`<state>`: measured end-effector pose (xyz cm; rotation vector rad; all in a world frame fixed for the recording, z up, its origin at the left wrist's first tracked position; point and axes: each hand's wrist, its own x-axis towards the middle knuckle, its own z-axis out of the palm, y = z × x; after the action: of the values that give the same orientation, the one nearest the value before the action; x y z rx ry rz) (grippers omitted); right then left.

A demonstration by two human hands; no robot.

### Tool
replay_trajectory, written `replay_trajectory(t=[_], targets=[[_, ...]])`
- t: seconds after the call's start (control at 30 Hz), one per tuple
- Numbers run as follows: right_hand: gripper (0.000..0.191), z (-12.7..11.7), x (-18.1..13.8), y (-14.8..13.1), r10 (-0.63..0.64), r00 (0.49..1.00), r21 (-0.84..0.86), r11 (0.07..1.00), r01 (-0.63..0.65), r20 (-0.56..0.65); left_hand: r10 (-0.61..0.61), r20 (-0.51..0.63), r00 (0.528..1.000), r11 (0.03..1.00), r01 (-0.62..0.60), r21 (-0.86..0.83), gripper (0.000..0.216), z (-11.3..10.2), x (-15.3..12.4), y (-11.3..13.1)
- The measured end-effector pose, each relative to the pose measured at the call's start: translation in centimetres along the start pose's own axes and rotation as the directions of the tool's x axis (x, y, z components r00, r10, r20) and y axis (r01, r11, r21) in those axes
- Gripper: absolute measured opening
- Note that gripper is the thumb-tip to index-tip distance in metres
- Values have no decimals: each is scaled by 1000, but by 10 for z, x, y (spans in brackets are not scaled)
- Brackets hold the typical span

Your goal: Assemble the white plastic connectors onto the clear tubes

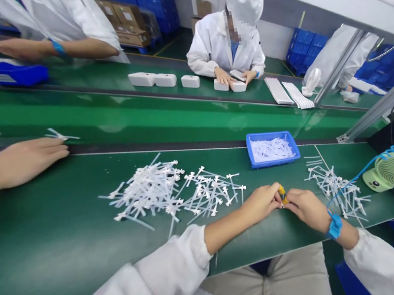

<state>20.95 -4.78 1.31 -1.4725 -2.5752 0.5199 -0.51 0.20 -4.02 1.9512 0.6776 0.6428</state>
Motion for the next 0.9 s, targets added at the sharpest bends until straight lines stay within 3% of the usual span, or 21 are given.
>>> replay_trajectory(t=[0.2,0.43,0.57,0.67,0.73,0.8,0.9], targets=[[12,-12,1,-6,90,996,80,993,-88,-18,23,5,1000,999,-23,28,23,-1,0,0],[22,5,-4,2,5,999,46,999,-2,-54,39,-6,999,999,-38,38,19,0,0,-1],[21,1,1,1,-13,1000,41,999,14,-24,24,11,1000,999,-24,27,20,-1,-1,-1],[20,-10,1,1,-18,1000,125,992,18,-4,26,10,1000,998,-26,49,20,-2,-2,1],[17,-11,-5,4,15,998,213,977,-2,-59,55,12,998,994,-56,91,22,-3,-3,2],[16,-4,-14,9,136,970,318,946,-67,-201,79,12,997,989,-80,122,25,-3,-3,4],[22,22,-26,12,405,831,558,817,-142,-382,54,-15,998,995,-53,87,25,-4,-3,8]])
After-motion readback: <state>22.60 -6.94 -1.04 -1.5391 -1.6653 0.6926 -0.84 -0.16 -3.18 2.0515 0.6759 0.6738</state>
